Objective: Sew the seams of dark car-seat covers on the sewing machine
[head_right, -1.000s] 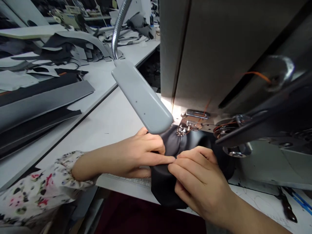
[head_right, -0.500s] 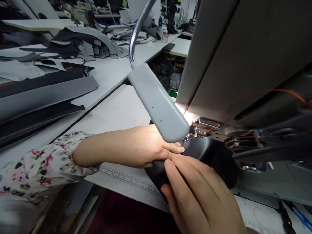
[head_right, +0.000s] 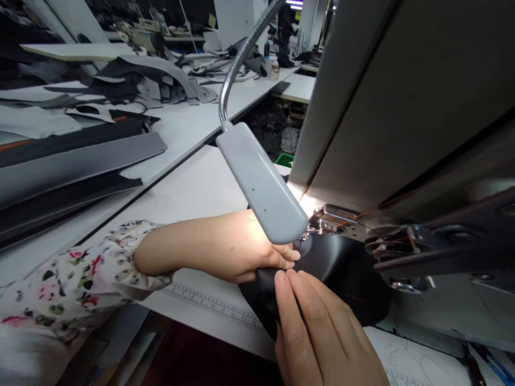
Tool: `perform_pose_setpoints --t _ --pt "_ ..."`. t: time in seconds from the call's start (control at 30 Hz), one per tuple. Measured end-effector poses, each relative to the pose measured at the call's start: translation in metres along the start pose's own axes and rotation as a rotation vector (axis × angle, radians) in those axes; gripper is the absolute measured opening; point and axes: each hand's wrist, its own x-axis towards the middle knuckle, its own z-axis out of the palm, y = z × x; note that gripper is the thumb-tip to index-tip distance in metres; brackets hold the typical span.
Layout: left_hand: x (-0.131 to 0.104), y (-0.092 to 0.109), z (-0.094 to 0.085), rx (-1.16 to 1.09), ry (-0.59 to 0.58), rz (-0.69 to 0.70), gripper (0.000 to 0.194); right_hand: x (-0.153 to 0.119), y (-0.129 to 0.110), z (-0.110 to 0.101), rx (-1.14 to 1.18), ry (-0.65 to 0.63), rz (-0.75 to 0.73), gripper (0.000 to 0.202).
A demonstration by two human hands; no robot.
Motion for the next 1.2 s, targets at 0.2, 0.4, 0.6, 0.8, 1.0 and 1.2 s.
perform_pose_setpoints --t 0.2,0.4,0.6,0.8,1.0,1.2 --pt "0.003 -0.010 -0.006 0.026 -0.010 0.027 0.021 0.004 0.003 -0.001 -0.010 0.012 -0.024 0.049" --pt "0.008 -0.017 -0.012 0.012 -0.072 0.019 0.032 0.011 0.007 0.002 -0.007 0.040 -0.024 0.041" --pt "0.004 -0.021 -0.002 0.014 0.046 0.029 0.026 0.011 0.013 0.004 0.001 0.027 -0.018 0.042" --pt "-0.004 -0.020 0.012 0.083 0.202 0.059 0.015 0.007 0.025 0.004 0.038 -0.034 -0.029 0.047" --pt "0.001 0.001 0.035 0.182 0.301 -0.054 0.022 0.005 0.039 0.002 0.044 -0.077 0.001 0.044" --pt "0.008 0.024 0.062 0.290 0.523 -0.177 0.028 0.006 0.050 0.003 0.084 -0.089 0.001 0.038"
